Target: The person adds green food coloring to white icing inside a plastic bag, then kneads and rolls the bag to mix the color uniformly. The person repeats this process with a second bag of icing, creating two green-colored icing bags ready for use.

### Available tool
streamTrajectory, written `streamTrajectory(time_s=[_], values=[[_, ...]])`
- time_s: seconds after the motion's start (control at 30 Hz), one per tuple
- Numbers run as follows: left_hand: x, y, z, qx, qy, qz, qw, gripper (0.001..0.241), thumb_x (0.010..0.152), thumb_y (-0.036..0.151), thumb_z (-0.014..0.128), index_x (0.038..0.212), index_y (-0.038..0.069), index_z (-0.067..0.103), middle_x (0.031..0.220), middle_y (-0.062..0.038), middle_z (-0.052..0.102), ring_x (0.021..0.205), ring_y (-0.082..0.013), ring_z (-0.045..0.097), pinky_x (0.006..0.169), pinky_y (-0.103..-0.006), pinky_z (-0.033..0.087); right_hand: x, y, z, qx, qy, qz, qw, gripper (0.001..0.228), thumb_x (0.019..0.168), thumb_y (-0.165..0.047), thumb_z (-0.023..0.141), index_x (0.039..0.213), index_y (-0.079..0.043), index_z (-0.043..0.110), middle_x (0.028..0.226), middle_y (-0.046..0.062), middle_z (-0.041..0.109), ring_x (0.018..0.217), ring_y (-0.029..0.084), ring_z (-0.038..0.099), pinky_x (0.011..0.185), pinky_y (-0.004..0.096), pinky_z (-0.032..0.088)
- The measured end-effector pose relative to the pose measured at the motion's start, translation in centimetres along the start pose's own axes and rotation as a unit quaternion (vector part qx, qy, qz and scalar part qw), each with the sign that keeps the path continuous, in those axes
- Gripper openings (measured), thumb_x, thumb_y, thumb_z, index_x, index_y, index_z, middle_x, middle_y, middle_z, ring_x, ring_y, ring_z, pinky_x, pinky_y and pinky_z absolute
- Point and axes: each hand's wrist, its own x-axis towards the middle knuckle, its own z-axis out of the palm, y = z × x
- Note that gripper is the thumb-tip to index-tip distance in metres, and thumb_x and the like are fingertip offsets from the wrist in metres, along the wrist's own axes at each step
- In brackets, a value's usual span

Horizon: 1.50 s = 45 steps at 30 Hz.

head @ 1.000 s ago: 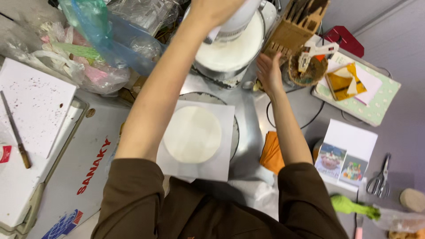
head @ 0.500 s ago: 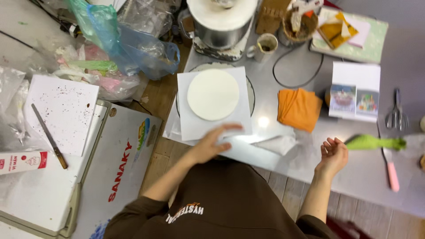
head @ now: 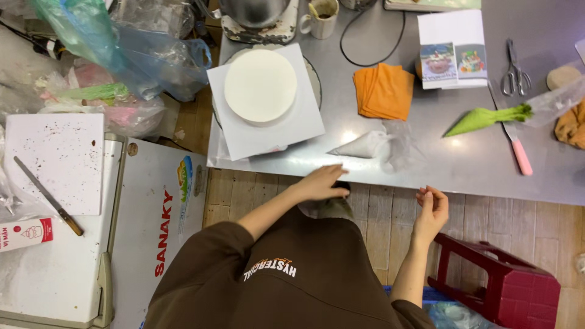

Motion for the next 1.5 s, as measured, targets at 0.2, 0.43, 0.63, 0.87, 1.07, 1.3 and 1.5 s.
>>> streamTrajectory(time_s=[0.2, 0.43, 0.63, 0.87, 1.07, 1.3, 1.5], values=[[7.8, 0.0, 3.1, 0.083, 0.087, -0.058, 0.991, 0.102, 0.075, 0.048, 0.085, 0.155, 0.013, 0.034, 0.165, -0.026, 0.020, 0.152, -0.0441, 0.024, 0.119, -0.0550, 0.028, 2.1, 0.4, -3.3, 0.007, -0.024, -0.004, 1.000, 0.018, 0.110, -0.011, 0.057, 0.122, 0.001, 0.063, 0.112, 0.011, 0.071, 0.100, 0.016, 0.068, 0.091, 0.030, 0.057], [14.3, -0.2, 7.3, 0.175, 0.226, -0.118, 0.951, 0.118, 0.061, 0.023, 0.095, 0.158, 0.013, 0.029, 0.156, -0.025, 0.032, 0.142, -0.0421, 0.036, 0.112, -0.0581, 0.031, 7.8, -0.9, -7.4, -0.124, -0.165, -0.017, 0.978, 0.025, 0.106, -0.014, 0.060, 0.126, -0.001, 0.065, 0.116, 0.010, 0.073, 0.100, 0.016, 0.070, 0.089, 0.030, 0.055], [14.8, 1.2, 7.8, 0.083, 0.365, -0.128, 0.919, 0.089, 0.071, 0.018, 0.091, 0.148, 0.010, 0.048, 0.127, -0.014, 0.062, 0.117, -0.0344, 0.060, 0.095, -0.0465, 0.050, 11.0, 0.4, -10.6, -0.141, -0.259, 0.011, 0.955, 0.027, 0.103, -0.018, 0.062, 0.124, -0.003, 0.067, 0.112, 0.008, 0.075, 0.098, 0.015, 0.070, 0.086, 0.027, 0.054], [14.2, 13.6, 6.1, -0.164, 0.418, -0.073, 0.890, 0.081, 0.071, 0.022, 0.094, 0.138, 0.008, 0.052, 0.132, -0.011, 0.059, 0.122, -0.0306, 0.062, 0.100, -0.0391, 0.053, 12.5, 0.9, -11.0, -0.006, -0.446, 0.055, 0.893, 0.045, 0.100, -0.029, 0.068, 0.134, -0.001, 0.060, 0.125, 0.013, 0.070, 0.114, 0.019, 0.067, 0.100, 0.032, 0.053], [18.2, 19.5, 4.0, -0.038, 0.402, 0.103, 0.909, 0.082, 0.071, 0.014, 0.094, 0.142, 0.012, 0.053, 0.138, -0.009, 0.058, 0.128, -0.0316, 0.060, 0.109, -0.0415, 0.052, 21.3, -6.9, -11.7, 0.209, -0.387, 0.052, 0.897, 0.092, 0.087, -0.078, 0.049, 0.140, -0.004, 0.054, 0.128, 0.007, 0.067, 0.112, 0.016, 0.068, 0.094, 0.032, 0.058], [19.9, 25.1, -2.7, -0.069, 0.244, 0.251, 0.934, 0.083, 0.067, 0.014, 0.078, 0.143, 0.000, 0.048, 0.142, -0.024, 0.048, 0.123, -0.0379, 0.052, 0.098, -0.0422, 0.051, 20.7, -12.7, -13.8, 0.018, -0.273, 0.080, 0.958, 0.037, 0.099, -0.012, 0.066, 0.132, 0.003, 0.061, 0.111, 0.009, 0.069, 0.093, 0.014, 0.064, 0.077, 0.031, 0.053], [25.5, 26.7, 0.3, -0.229, 0.096, -0.007, 0.969, 0.026, 0.100, 0.024, 0.063, 0.113, 0.003, 0.056, 0.105, -0.009, 0.064, 0.086, -0.0217, 0.067, 0.072, -0.0356, 0.058, 17.0, -8.9, -14.1, 0.153, -0.093, 0.046, 0.983, 0.034, 0.113, -0.022, 0.050, 0.125, 0.003, 0.069, 0.120, 0.010, 0.071, 0.109, 0.014, 0.065, 0.098, 0.028, 0.052]])
